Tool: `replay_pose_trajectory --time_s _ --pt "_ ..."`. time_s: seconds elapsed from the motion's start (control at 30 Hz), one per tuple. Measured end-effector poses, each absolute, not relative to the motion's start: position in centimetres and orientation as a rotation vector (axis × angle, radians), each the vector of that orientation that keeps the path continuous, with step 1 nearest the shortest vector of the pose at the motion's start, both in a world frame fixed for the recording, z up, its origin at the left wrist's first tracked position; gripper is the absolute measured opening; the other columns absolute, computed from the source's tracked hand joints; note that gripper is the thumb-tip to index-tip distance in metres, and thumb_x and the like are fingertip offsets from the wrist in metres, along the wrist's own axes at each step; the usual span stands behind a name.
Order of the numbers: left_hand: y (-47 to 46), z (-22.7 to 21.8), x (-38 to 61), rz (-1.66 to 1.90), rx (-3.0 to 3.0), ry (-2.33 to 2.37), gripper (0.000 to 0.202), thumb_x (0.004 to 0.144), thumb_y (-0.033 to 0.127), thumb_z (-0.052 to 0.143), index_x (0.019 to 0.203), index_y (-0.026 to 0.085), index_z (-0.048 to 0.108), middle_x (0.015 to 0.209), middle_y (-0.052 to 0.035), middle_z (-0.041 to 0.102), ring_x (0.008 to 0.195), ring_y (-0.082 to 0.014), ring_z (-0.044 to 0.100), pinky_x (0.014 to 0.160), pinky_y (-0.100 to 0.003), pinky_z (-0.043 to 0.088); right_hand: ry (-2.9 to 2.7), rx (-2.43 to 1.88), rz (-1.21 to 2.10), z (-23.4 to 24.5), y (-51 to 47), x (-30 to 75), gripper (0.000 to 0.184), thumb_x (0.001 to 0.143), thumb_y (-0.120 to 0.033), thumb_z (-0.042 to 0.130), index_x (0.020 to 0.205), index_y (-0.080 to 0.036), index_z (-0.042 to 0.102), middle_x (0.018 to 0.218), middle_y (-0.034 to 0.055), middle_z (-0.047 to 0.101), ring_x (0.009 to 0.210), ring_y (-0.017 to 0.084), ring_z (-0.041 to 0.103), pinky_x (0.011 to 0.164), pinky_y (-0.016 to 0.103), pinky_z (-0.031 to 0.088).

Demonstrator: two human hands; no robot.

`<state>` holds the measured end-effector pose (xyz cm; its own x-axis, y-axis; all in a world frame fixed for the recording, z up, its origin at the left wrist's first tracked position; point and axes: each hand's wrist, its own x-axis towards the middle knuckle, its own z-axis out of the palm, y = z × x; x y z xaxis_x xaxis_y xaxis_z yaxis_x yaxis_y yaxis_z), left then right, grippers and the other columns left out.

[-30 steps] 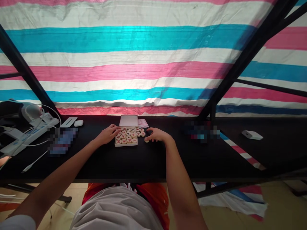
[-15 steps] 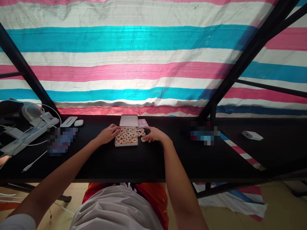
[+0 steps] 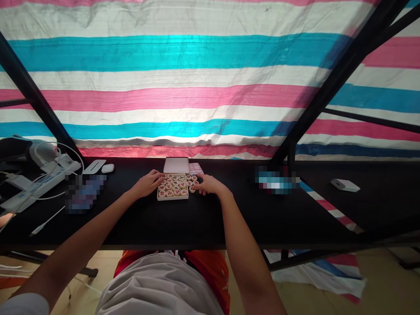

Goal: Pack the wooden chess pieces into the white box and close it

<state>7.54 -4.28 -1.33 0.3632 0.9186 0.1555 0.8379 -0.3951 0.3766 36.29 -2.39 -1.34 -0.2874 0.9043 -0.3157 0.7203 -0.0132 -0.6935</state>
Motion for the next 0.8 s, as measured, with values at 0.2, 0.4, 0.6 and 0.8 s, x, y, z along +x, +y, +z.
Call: replay_pose_trajectory --time_s 0.2,0.4,0.6,0.8 --pt "-4.3 -1.4 7.5 0.513 2.391 1.566 0.052 0.09 0.057 0.024 0.116 0.027 0.057 0.113 -0.0045 0.052 0.095 -0.02 0.058 0.082 -0.029 0.045 -2.058 -1.714 1.139 -1.3 -2.5 36.0 0.087 0.07 -0.048 0.07 0.141 -0.014 0.032 0.062 0.0003 0.065 0.051 0.012 0.058 0.043 0.019 0.041" --pt "-4.2 -1.4 7.5 0.512 2.383 1.565 0.051 0.091 0.056 0.024 0.117 0.027 0.056 0.113 -0.0049 0.052 0.097 -0.0202 0.057 0.084 -0.029 0.044 -2.085 -1.708 1.114 -1.2 -2.5 35.9 0.08 0.071 -0.049 0.068 0.137 -0.013 0.039 0.061 0.0008 0.064 0.049 0.012 0.057 0.045 0.02 0.043" --pt "-4.3 -1.3 7.6 0.498 2.381 1.566 0.05 0.091 0.056 0.024 0.117 0.027 0.057 0.114 -0.0049 0.052 0.096 -0.0209 0.058 0.083 -0.03 0.044 -2.059 -1.713 1.105 -1.5 -2.3 36.1 0.076 0.077 -0.055 0.059 0.138 -0.016 0.037 0.064 0.0017 0.065 0.052 0.012 0.058 0.046 0.02 0.042" --pt "-4.3 -1.3 7.5 0.5 2.382 1.565 0.051 0.091 0.056 0.023 0.117 0.027 0.056 0.115 -0.0048 0.052 0.096 -0.0206 0.058 0.081 -0.029 0.045 -2.061 -1.689 0.774 -2.5 -1.1 38.4 0.045 0.085 -0.027 0.05 0.128 -0.019 0.049 0.09 0.0052 0.066 0.075 0.014 0.06 0.07 0.023 0.046"
